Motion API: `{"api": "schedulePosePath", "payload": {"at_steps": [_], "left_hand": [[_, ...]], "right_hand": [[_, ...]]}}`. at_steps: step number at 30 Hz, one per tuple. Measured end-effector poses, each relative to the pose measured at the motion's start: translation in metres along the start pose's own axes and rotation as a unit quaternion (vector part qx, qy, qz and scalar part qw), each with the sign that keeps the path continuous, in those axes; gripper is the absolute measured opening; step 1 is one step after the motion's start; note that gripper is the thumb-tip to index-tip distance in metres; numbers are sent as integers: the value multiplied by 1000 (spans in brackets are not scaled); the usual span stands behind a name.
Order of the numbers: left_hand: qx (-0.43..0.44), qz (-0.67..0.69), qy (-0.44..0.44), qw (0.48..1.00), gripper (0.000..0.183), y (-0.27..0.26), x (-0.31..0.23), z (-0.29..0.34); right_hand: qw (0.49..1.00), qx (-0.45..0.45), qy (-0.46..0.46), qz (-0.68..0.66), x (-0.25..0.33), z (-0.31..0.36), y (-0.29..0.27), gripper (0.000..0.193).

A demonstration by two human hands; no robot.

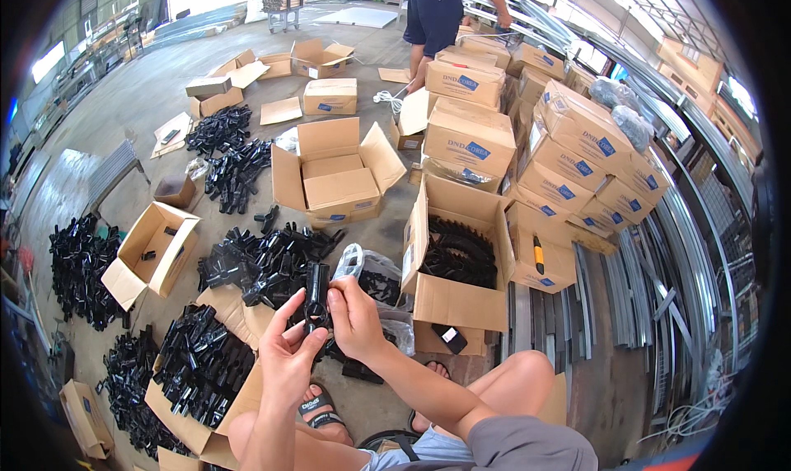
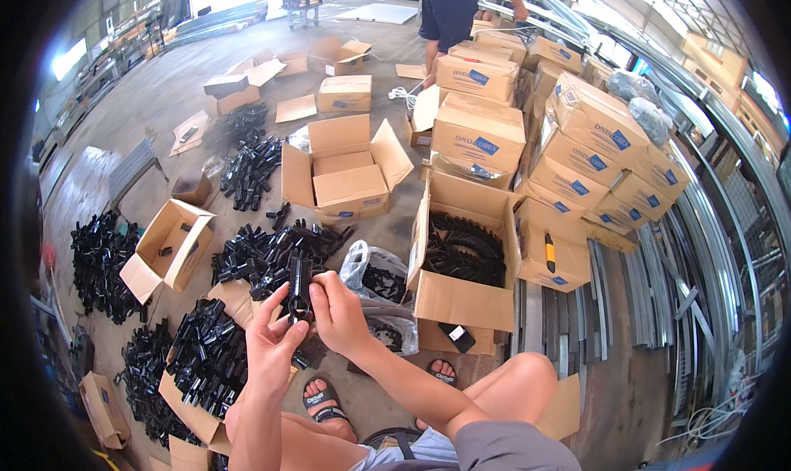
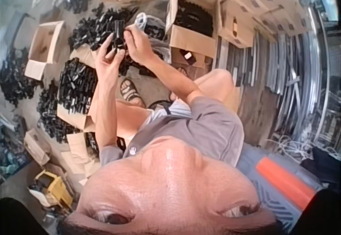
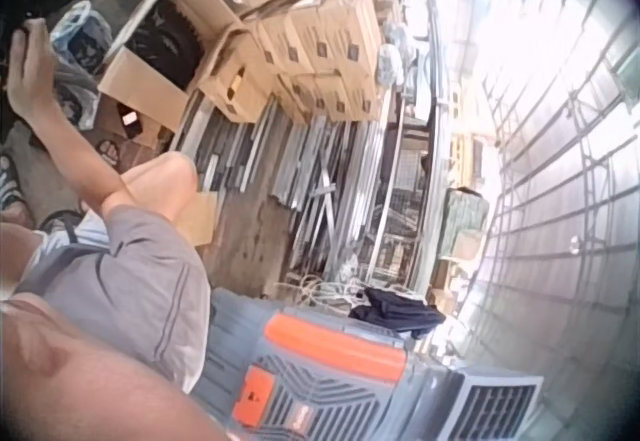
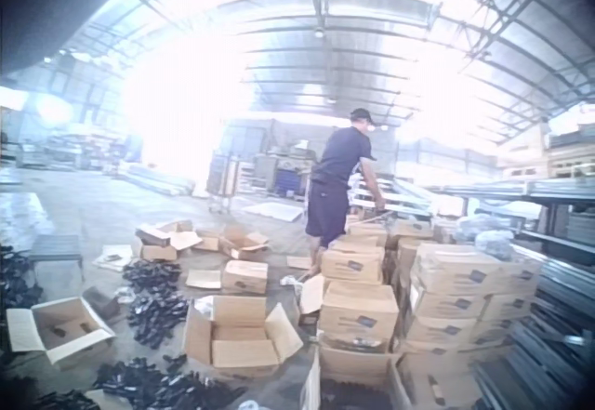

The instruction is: The person sorts through boxes of black plastic components, picking up individual pieces to check them and placing them into smaller containers or bags.

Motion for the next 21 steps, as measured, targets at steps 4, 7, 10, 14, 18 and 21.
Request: {"api": "schedulePosePath", "payload": {"at_steps": [4, 7, 10, 14, 18, 21], "left_hand": [[5, -6, -1, 1000, 67, 2, -2, 2], [1, -2, -2, 1000, 67, -1, -1, 2], [7, 0, -7, 1000, 66, 3, 1, 3], [18, -10, -4, 1000, 67, 4, 2, 3], [20, -12, -2, 1000, 66, 7, 3, 5], [22, -3, -9, 1000, 66, 11, 4, 4]], "right_hand": [[994, 69, 46, 73, -30, -1, 7, 13], [999, -5, 23, -23, 4, 1, -4, 15], [1000, -24, -15, -8, 2, 2, -7, 17], [994, 3, 49, 97, -23, 0, -1, 17], [998, -54, 4, 23, 4, 5, -15, 23], [997, -65, 18, 23, -4, 2, -15, 36]]}}
Point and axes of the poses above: each hand's wrist, its own z-axis away from the middle knuckle, its own y-axis out of the palm, x = y × z, the point moved 10 cm from there along -z, towards the middle knuckle, and after that the axes turned 10 degrees about y, right-handed, at the moved point
